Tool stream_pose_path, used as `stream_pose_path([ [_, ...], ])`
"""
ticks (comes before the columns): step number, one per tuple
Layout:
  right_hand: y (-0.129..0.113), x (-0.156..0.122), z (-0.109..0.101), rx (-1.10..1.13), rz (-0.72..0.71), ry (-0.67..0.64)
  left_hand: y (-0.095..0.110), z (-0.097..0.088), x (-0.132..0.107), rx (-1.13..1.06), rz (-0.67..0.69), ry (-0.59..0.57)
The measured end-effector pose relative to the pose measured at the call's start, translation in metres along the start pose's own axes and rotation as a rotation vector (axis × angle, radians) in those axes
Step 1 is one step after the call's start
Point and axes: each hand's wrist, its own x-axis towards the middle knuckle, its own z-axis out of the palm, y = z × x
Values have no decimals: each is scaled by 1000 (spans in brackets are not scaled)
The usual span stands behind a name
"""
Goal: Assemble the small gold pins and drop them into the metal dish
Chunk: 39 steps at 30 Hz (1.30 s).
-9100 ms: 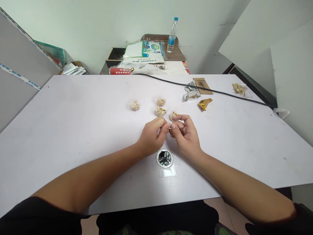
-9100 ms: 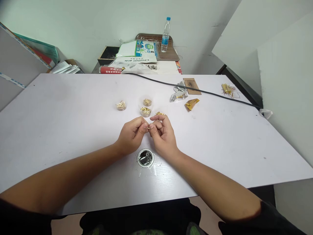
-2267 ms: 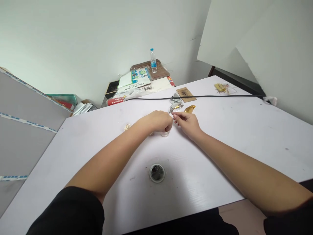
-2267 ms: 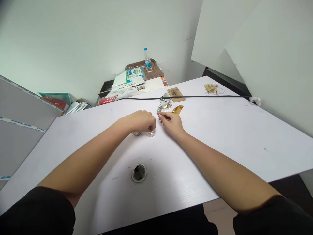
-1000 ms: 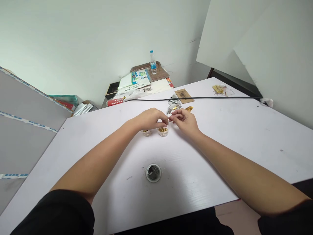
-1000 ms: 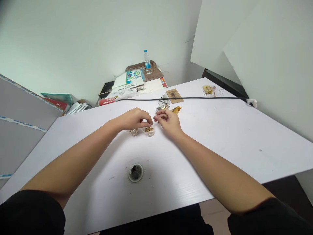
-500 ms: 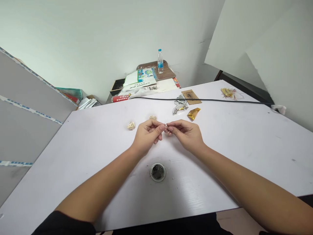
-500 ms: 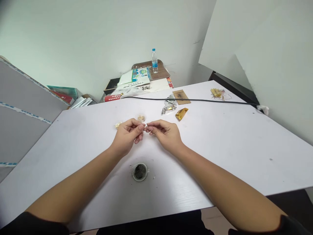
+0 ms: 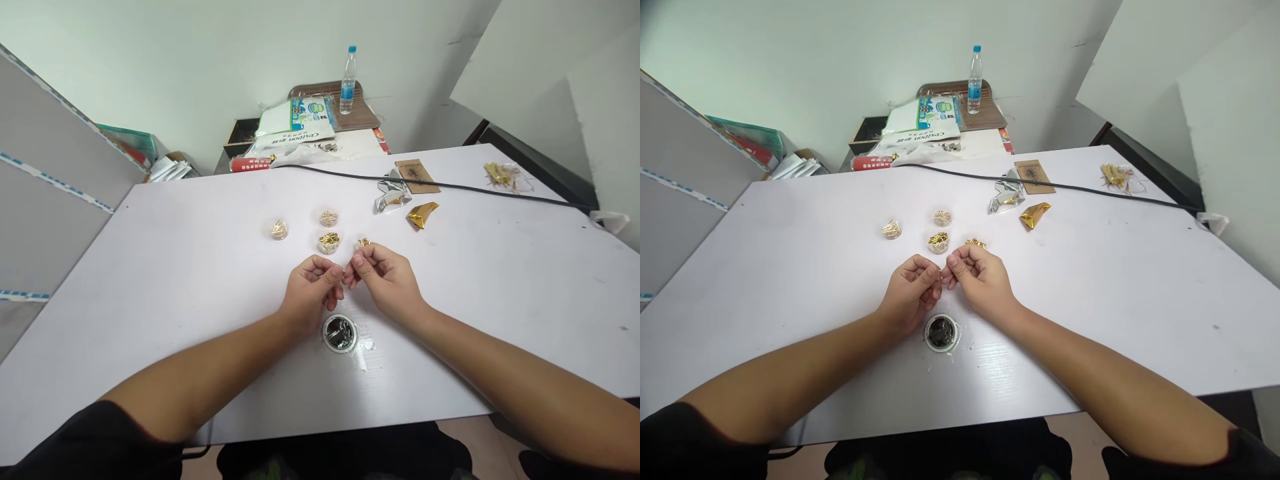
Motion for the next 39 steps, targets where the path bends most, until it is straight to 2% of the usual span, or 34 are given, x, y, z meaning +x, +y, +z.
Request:
stream_pose_path([
  [8,5,-4,11,37,116,16,-3,-1,5,-43,58,-39],
  [13,11,-3,18,124,148,-36,-3,1,3,-37,93,-52],
  [22,20,-4,20,282,126,-83,-4,0,4,18,75,-10],
  [39,22,-3,19,258,136,-89,-4,-1,5,41,101,-23],
])
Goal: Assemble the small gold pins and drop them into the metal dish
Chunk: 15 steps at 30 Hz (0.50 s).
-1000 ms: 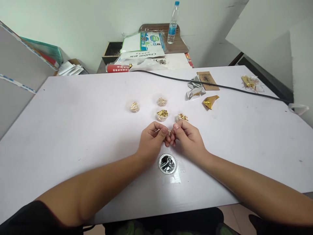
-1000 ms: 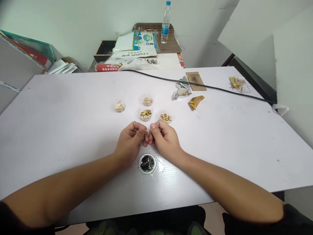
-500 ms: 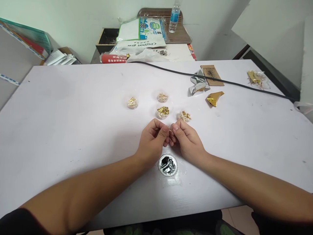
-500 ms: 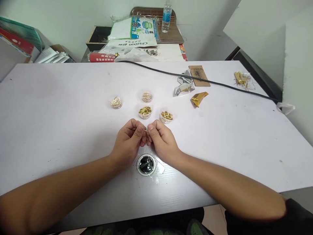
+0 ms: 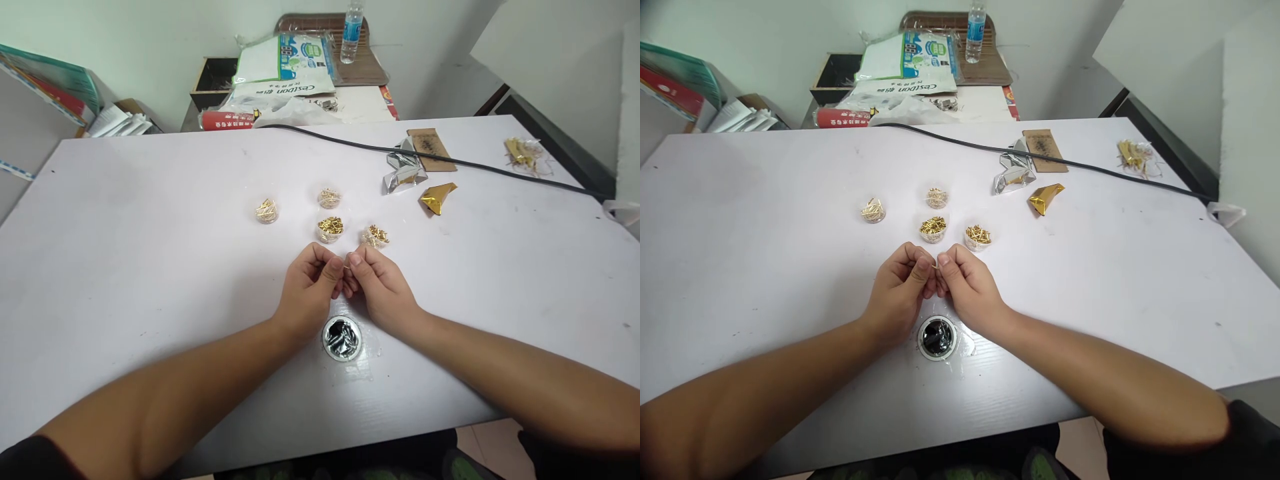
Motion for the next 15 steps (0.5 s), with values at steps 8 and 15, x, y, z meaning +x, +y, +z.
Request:
stream_pose_path([
  [8,1,0,0,5,-7,20,5,6,-3,149,88,65],
  [15,-1,-2,1,-80,3,70,5,4,-6,399,117,119],
])
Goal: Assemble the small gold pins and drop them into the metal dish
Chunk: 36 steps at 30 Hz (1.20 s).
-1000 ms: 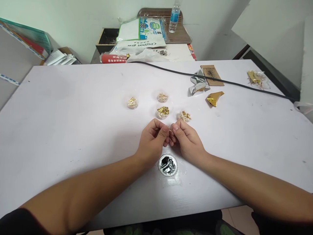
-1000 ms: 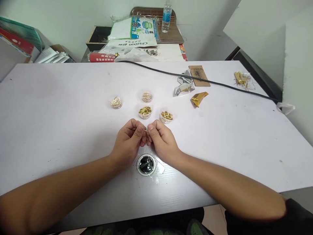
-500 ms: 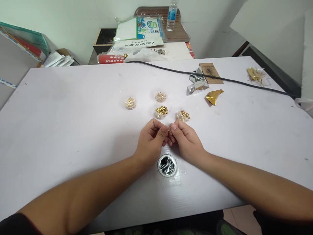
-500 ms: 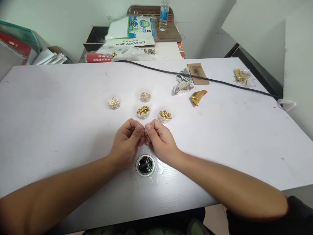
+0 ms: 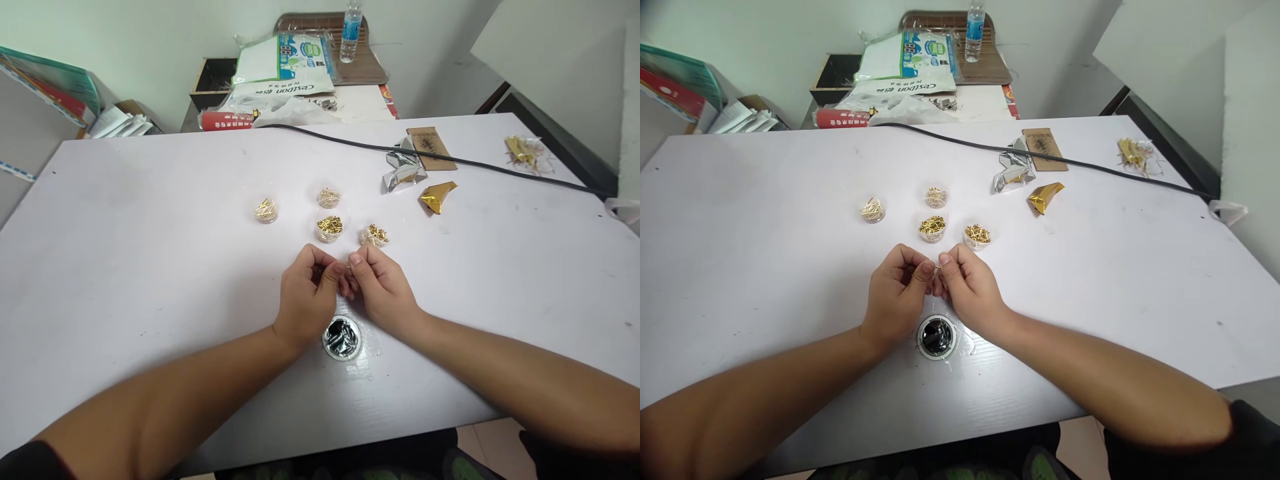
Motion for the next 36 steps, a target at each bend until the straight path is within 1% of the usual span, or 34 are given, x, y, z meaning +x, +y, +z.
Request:
stream_pose_path([
  [4,-2,0,-2,-78,-22,16,-1,-1,-1,53,-10,-22],
  [14,-2,-1,-8,-231,-40,41,2,-4,2,167,93,-70],
  [17,-2,0,-10,-262,-53,30,1,-6,2,249,142,-91],
  [20,-3,0,-12,-269,-70,11,0,-8,3,332,230,-112],
  [23,-3,1,-13,-250,-61,6,-1,-9,3,364,306,-130],
  [25,-3,1,-13,-230,-51,-1,-1,-9,2,370,326,-138],
  [27,-4,2,-13,-207,-49,-12,0,-9,2,368,313,-167],
  [29,-4,2,-13,-176,-43,-23,1,-10,2,320,263,-218],
  [32,-4,2,-14,-110,-20,-33,4,-11,4,144,146,-280],
  [34,-3,3,-14,-78,-17,-37,5,-11,7,29,69,-287],
  [36,-3,3,-14,-70,-22,-35,6,-11,9,-36,9,-297],
])
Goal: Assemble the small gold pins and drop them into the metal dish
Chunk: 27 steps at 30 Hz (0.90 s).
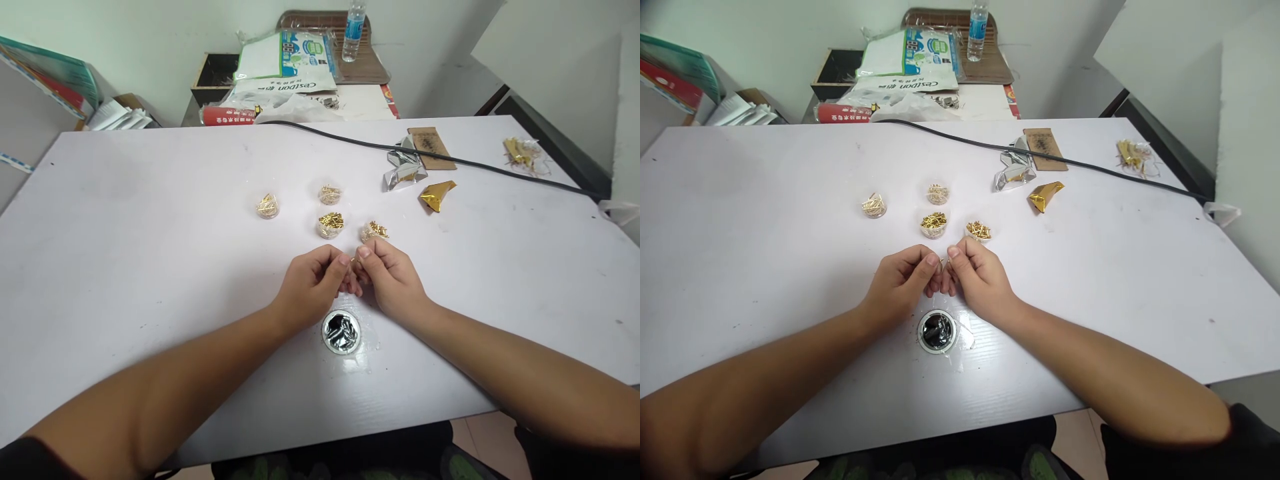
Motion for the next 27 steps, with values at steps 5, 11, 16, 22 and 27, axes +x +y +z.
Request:
stream_pose_path([
  [5,-2,0,2,24,-17,-3,0,-1,3,-43,-53,-49],
  [11,-2,0,3,13,-31,-12,0,-3,5,-19,-59,-89],
  [16,-1,0,2,17,-42,-27,0,-5,5,-11,-73,-119],
  [22,-1,0,0,-11,-41,-35,-1,-6,6,-10,-83,-130],
  [27,0,0,0,-15,-16,-35,-1,-7,6,-13,-67,-128],
])
